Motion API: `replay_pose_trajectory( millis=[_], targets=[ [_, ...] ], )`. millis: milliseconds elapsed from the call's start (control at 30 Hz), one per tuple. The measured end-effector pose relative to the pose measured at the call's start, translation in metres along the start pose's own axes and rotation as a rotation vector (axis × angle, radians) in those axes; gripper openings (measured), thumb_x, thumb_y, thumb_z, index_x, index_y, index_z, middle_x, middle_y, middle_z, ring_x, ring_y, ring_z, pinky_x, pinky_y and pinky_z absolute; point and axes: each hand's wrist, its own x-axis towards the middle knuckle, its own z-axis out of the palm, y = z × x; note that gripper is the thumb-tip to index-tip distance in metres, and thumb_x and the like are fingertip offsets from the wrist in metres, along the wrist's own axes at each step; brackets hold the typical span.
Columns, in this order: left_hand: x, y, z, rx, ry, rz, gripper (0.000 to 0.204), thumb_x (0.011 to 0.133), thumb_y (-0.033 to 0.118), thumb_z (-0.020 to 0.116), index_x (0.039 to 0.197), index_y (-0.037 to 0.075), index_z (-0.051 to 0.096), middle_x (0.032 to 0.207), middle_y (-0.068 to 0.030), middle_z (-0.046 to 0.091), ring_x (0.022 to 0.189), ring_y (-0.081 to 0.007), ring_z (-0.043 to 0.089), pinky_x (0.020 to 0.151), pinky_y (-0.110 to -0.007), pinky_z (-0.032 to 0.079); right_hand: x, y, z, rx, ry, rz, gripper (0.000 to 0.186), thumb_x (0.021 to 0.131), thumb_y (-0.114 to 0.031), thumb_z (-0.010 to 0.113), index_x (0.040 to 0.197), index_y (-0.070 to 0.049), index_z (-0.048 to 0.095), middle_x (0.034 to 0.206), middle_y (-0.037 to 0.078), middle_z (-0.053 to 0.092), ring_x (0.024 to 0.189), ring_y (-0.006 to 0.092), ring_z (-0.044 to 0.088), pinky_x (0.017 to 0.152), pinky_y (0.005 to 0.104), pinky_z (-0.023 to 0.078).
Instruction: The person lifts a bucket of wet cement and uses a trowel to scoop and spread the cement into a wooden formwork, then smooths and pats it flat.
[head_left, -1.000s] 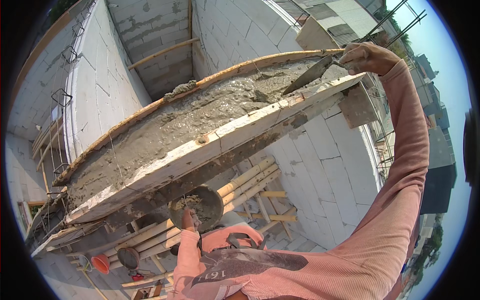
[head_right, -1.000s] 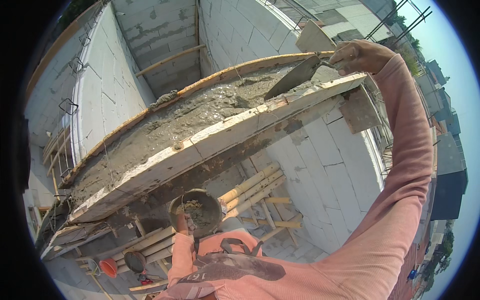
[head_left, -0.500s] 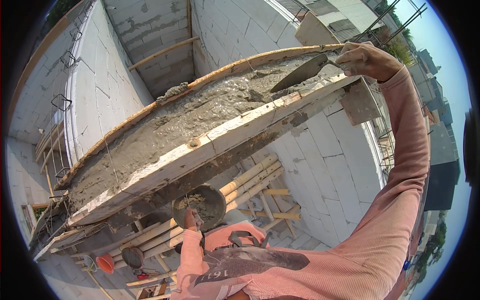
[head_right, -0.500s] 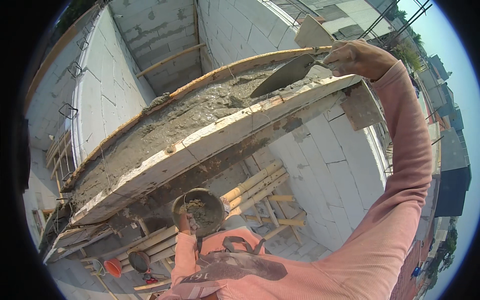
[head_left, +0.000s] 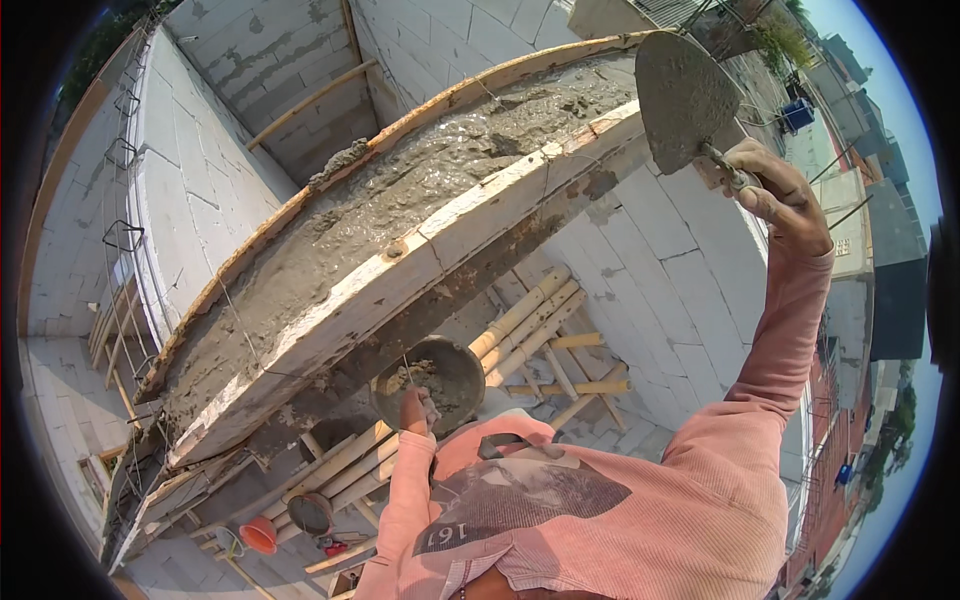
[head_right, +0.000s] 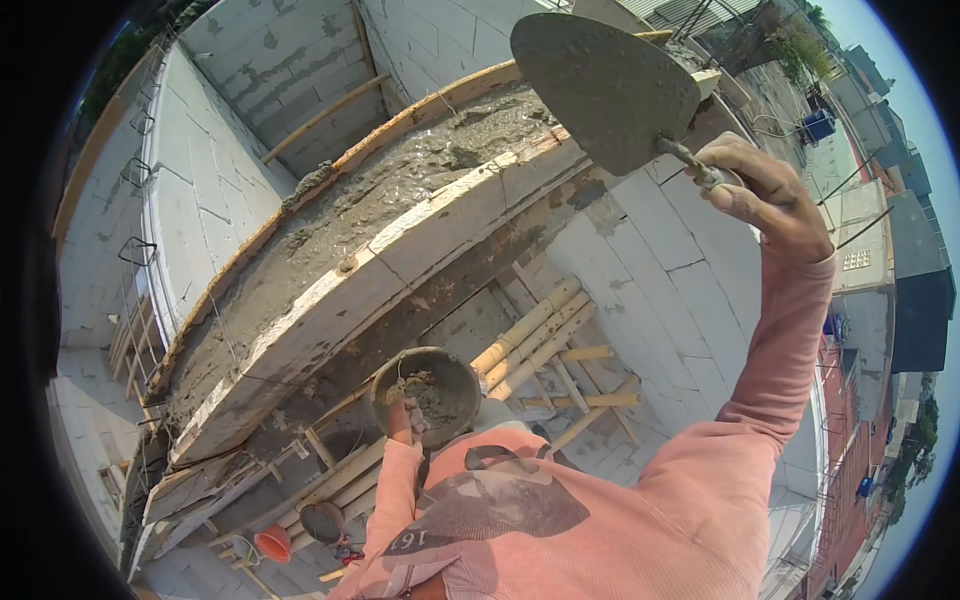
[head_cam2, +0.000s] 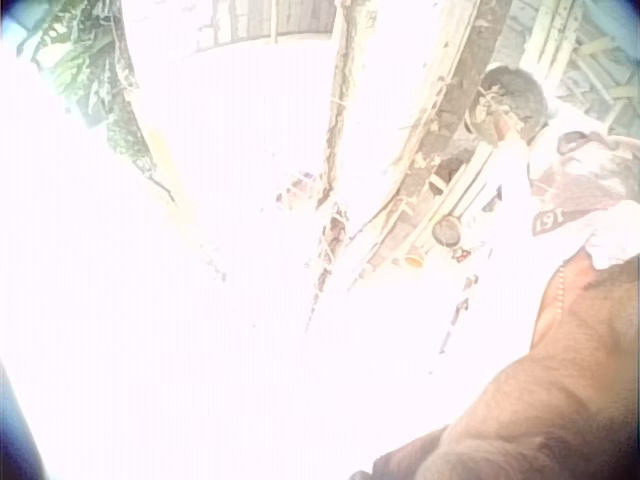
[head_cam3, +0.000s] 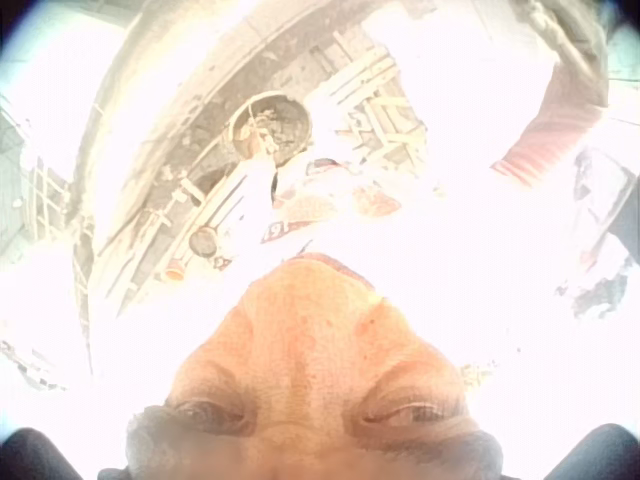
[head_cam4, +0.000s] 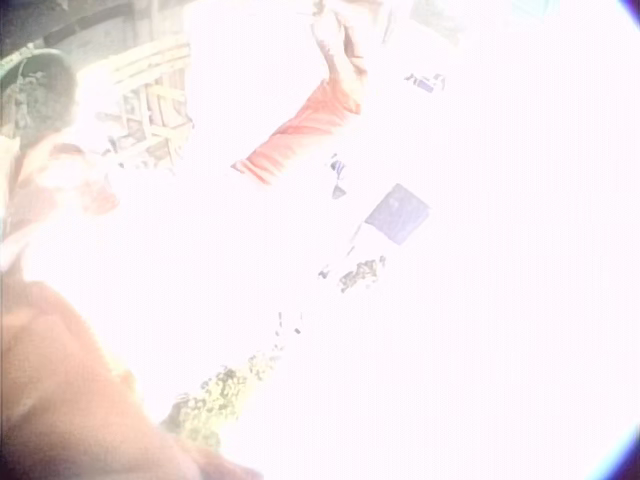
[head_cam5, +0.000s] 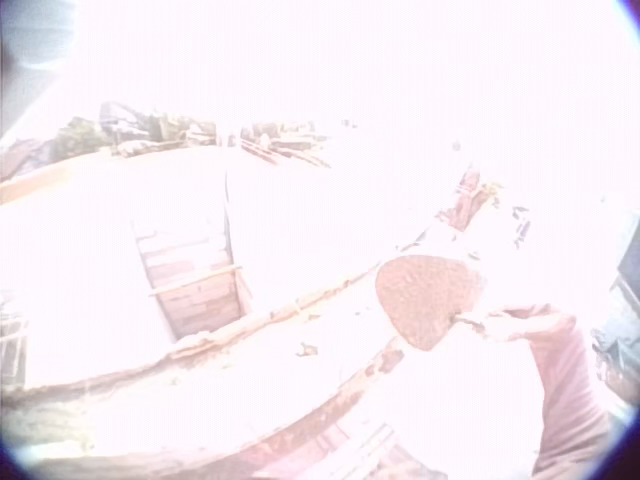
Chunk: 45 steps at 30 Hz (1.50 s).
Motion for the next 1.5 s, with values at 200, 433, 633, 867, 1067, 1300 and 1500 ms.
replay_pose_trajectory(
  millis=[200,433,633,867,1067,1300,1500],
  targets=[
    [-0.027,0.028,0.029,0.202,-0.12,-0.004,0.022,0.084,0.031,0.052,0.071,0.013,0.047,0.047,0.0035,0.033,0.037,-0.011,0.029,0.041,-0.029,0.033,-0.142,0.054,0.164,0.325,-0.284,0.569,0.038,0.085,-0.031,0.068,0.105,0.001,0.063,0.087,0.006,0.056,0.078,0.0159,0.056,0.07,0.0304,0.045],
    [-0.061,0.026,0.04,0.866,-0.334,0.504,0.036,0.09,0.033,0.042,0.077,0.001,0.053,0.066,-0.0179,0.054,0.062,-0.0349,0.052,0.06,-0.042,0.039,-0.173,0.05,0.414,-0.32,-0.227,0.618,0.032,0.091,-0.03,0.056,0.104,-0.001,0.058,0.102,0.016,0.054,0.084,0.0355,0.062,0.074,0.0468,0.049],
    [-0.108,0.043,0.063,0.909,-0.413,0.521,0.038,0.09,0.033,0.042,0.081,-0.001,0.055,0.078,-0.0235,0.06,0.077,-0.0399,0.058,0.07,-0.043,0.043,-0.169,0.056,0.491,-0.618,-0.129,0.665,0.017,0.085,-0.013,0.055,0.097,0.0,0.057,0.103,0.014,0.051,0.082,0.0331,0.063,0.066,0.043,0.056],
    [-0.117,0.013,0.1,0.904,-0.447,0.406,0.036,0.082,0.031,0.056,0.092,-0.004,0.055,0.089,-0.0236,0.063,0.089,-0.0382,0.062,0.084,-0.04,0.047,-0.18,0.037,0.477,-0.104,-0.232,0.722,0.034,0.083,-0.027,0.058,0.108,-0.005,0.062,0.104,0.022,0.065,0.088,0.0401,0.063,0.078,0.0505,0.049],
    [-0.136,0.033,0.091,0.723,-0.5,0.339,0.035,0.085,0.031,0.052,0.084,-0.003,0.055,0.091,-0.0219,0.06,0.081,-0.0353,0.058,0.079,-0.039,0.046,-0.205,0.072,0.486,0.125,-0.302,0.511,0.029,0.084,-0.03,0.059,0.098,-0.006,0.066,0.101,0.022,0.065,0.086,0.042,0.062,0.079,0.0499,0.047],
    [-0.115,0.061,0.045,0.246,-0.486,0.148,0.023,0.09,0.032,0.046,0.079,0.012,0.048,0.056,0.0057,0.03,0.05,-0.0074,0.028,0.059,-0.025,0.034,-0.197,0.049,0.42,0.281,-0.312,0.565,0.033,0.085,-0.031,0.063,0.101,-0.003,0.069,0.095,0.015,0.065,0.086,0.0311,0.061,0.077,0.039,0.048],
    [-0.131,0.077,0.058,0.152,-0.5,0.151,0.029,0.089,0.038,0.043,0.081,0.011,0.048,0.052,0.0056,0.03,0.046,-0.0078,0.029,0.058,-0.026,0.035,-0.204,0.047,0.392,0.379,-0.237,0.55,0.038,0.086,-0.034,0.064,0.103,0.0,0.067,0.091,0.009,0.063,0.082,0.0197,0.06,0.071,0.0318,0.048]
  ],
)
